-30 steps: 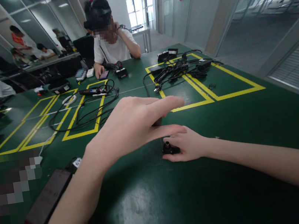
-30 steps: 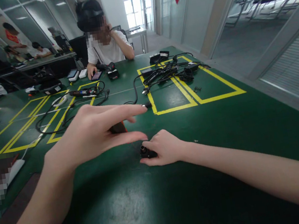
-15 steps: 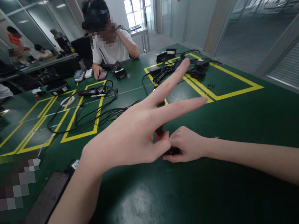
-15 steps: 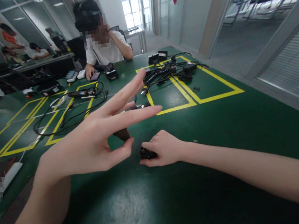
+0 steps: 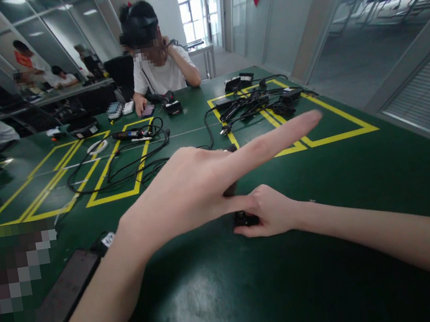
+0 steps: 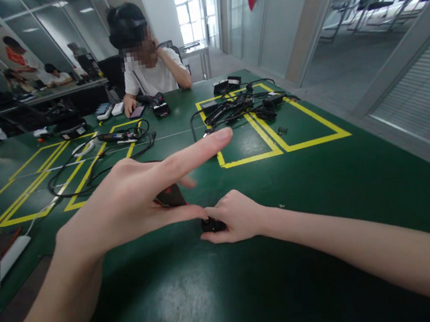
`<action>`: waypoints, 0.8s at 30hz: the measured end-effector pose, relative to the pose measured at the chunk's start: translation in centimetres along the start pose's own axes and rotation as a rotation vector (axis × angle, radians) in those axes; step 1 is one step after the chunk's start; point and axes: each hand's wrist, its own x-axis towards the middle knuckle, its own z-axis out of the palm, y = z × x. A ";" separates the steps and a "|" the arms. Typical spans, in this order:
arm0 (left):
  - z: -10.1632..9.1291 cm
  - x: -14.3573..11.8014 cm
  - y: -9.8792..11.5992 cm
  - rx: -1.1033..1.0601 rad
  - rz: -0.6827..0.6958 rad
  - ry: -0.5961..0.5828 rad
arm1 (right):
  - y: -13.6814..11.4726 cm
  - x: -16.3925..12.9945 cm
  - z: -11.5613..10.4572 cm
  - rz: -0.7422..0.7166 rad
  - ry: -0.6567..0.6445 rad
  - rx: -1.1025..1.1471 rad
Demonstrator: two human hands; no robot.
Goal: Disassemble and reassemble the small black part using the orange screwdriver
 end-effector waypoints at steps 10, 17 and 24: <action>-0.7 -0.5 0.3 -0.141 -0.009 -0.003 | -0.1 0.1 0.0 0.014 -0.043 0.043; -2.2 -0.9 0.1 -0.363 0.007 -0.175 | 0.1 -0.2 0.0 0.027 -0.062 0.085; -1.4 -0.4 -0.2 -0.424 -0.067 -0.183 | 0.2 -0.2 0.1 0.015 -0.044 0.109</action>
